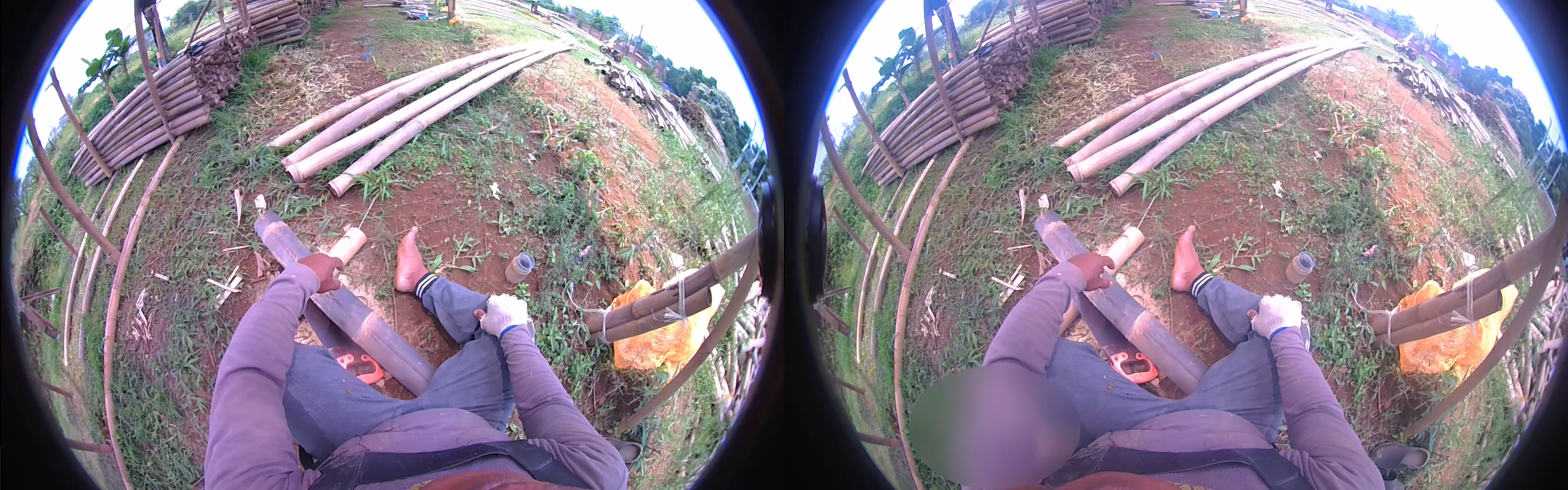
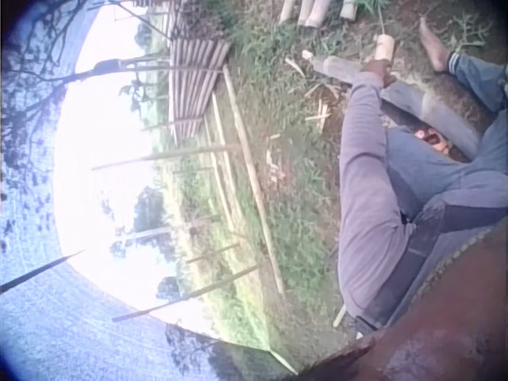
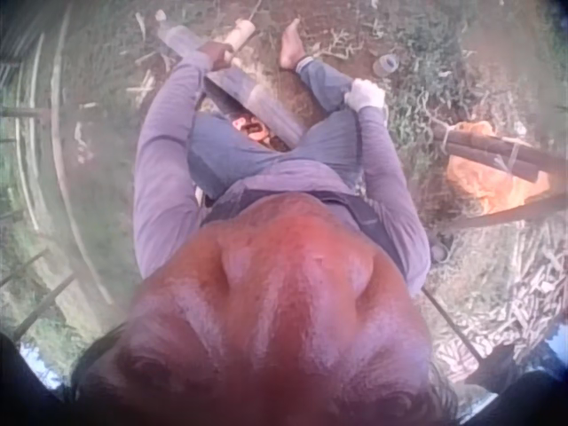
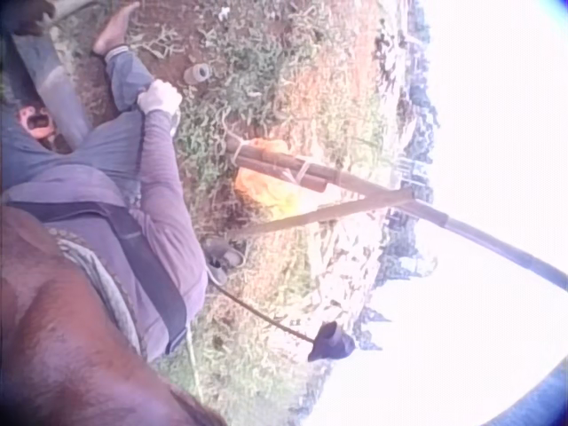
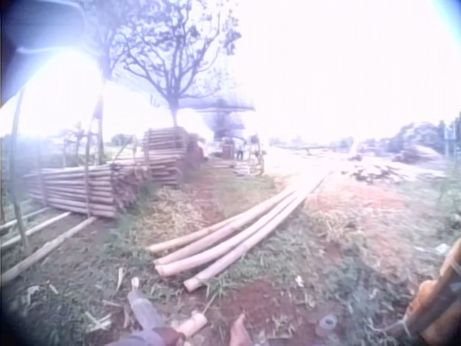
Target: The person sits on the ground and uses a hand saw to cut long bamboo poles into shorter sections. They hold the bamboo with their left hand and saw with their right hand, placing cut pieces aside on the ground.
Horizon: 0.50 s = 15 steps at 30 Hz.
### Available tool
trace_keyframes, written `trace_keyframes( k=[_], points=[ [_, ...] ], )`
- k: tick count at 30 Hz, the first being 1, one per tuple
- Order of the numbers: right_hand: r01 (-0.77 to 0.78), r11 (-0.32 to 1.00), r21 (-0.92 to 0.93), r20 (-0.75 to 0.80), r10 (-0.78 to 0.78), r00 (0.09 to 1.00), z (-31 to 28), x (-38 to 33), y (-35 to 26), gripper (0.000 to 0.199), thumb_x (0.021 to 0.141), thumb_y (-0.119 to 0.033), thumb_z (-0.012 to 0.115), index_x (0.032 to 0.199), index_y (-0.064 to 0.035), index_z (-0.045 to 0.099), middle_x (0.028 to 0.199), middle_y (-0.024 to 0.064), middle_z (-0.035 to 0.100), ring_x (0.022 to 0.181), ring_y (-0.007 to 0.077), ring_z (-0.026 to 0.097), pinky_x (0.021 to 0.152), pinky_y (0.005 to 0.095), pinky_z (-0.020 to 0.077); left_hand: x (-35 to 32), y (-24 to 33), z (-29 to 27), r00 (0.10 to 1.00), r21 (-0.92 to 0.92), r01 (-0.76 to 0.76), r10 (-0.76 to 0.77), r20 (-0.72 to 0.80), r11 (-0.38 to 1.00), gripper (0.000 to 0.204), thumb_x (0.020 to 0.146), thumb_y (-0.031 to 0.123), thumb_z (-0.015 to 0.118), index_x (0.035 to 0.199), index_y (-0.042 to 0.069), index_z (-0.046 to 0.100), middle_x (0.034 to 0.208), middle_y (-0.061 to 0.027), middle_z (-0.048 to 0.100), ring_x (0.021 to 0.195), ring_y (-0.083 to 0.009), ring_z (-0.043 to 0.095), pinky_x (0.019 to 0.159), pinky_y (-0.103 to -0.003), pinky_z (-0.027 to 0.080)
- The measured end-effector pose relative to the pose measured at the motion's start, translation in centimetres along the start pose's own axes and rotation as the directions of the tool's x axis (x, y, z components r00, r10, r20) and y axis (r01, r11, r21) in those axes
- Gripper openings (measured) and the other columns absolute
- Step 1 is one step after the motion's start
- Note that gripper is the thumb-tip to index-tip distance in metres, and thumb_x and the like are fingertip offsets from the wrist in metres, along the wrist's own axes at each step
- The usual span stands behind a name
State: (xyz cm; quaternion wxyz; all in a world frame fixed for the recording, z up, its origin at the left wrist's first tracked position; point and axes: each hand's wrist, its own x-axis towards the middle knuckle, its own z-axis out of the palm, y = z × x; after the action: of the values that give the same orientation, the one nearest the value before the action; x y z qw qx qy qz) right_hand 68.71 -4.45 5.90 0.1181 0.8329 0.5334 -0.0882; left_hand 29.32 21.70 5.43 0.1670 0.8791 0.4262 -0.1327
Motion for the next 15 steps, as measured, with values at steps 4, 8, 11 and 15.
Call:
trace_keyframes(
  k=[4,8,11,15],
  points=[
    [-0.001,1.0,0.009,0.015,0.0,1.0,0.2,-0.1,0.2,0.051,0.093,-0.056,0.073,0.114,-0.0097,0.081,0.114,0.0158,0.08,0.111,0.0343,0.076,0.096,0.0491,0.0569,-0.2,-0.1,0.0,1.0,-0.006,0.013,-0.013,0.015,1.0,0.057,0.089,0.041,0.079,0.14,0.018,0.068,0.118,-0.0162,0.078,0.114,-0.0368,0.073,0.102,-0.048,0.057],
    [0.005,1.0,0.0,0.038,-0.005,0.999,0.0,-0.1,0.0,0.053,0.094,-0.056,0.073,0.117,-0.0095,0.08,0.118,0.0157,0.079,0.115,0.0342,0.075,0.098,0.0494,0.0566,-0.3,-0.8,0.3,1.0,0.018,-0.024,0.025,-0.011,1.0,0.057,0.09,0.04,0.079,0.141,0.018,0.067,0.121,-0.0173,0.077,0.115,-0.038,0.073,0.102,-0.048,0.056],
    [0.0,1.0,-0.001,0.046,0.0,0.999,0.2,-0.1,0.2,0.053,0.094,-0.056,0.073,0.118,-0.0097,0.08,0.12,0.0156,0.078,0.116,0.0344,0.074,0.098,0.0496,0.0565,-0.5,-0.4,-0.1,1.0,0.008,-0.02,0.02,-0.002,1.0,0.057,0.09,0.04,0.079,0.142,0.018,0.067,0.122,-0.0181,0.076,0.115,-0.0387,0.072,0.103,-0.049,0.056],
    [0.003,1.0,0.005,0.063,-0.003,0.998,-0.3,-0.2,0.1,0.051,0.094,-0.055,0.073,0.118,-0.0097,0.08,0.119,0.0153,0.079,0.115,0.0335,0.074,0.098,0.0498,0.0566,-1.0,0.4,-1.0,1.0,-0.009,0.013,-0.013,0.015,1.0,0.056,0.09,0.038,0.08,0.141,0.018,0.067,0.123,-0.0181,0.076,0.116,-0.0389,0.072,0.103,-0.048,0.056]
  ],
)
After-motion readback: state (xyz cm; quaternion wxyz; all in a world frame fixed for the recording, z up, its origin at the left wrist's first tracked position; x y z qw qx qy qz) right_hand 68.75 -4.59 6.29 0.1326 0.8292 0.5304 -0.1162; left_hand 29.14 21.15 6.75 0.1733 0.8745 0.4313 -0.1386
